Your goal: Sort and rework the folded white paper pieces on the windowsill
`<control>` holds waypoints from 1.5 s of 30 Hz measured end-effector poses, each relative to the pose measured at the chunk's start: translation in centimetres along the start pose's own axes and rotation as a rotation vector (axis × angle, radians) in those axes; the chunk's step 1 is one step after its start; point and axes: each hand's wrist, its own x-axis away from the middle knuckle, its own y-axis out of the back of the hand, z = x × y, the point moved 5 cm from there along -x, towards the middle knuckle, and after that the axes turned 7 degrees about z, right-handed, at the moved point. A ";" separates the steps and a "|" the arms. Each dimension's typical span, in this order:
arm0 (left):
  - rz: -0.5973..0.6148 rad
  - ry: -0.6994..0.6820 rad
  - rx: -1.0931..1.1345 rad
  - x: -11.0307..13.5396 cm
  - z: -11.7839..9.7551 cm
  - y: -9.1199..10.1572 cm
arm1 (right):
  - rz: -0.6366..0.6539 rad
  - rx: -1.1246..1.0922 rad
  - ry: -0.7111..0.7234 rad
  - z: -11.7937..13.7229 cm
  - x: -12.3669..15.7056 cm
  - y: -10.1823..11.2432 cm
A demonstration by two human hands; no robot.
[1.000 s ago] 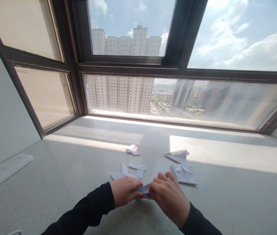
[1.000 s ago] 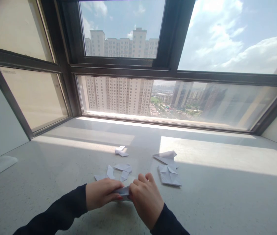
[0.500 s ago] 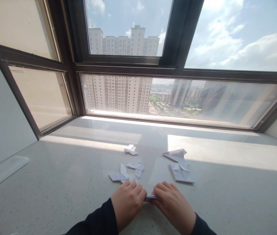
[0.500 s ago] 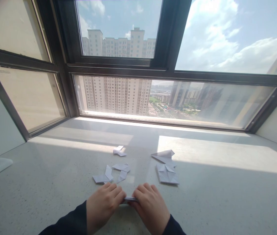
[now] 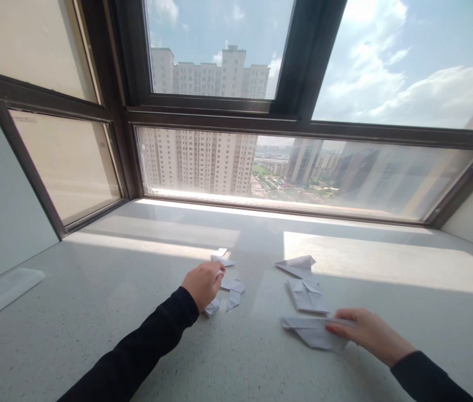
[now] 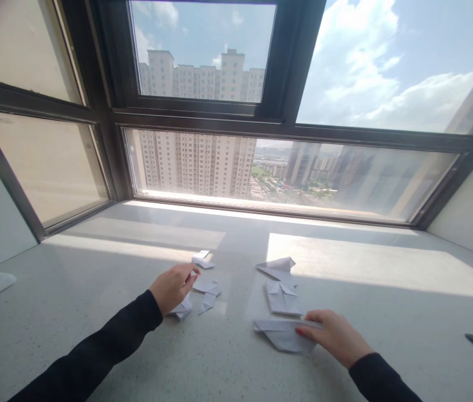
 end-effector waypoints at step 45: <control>0.372 -0.107 1.052 -0.8 2.6 -4.2 | -0.319 -0.664 0.336 14.6 -5.7 -7.1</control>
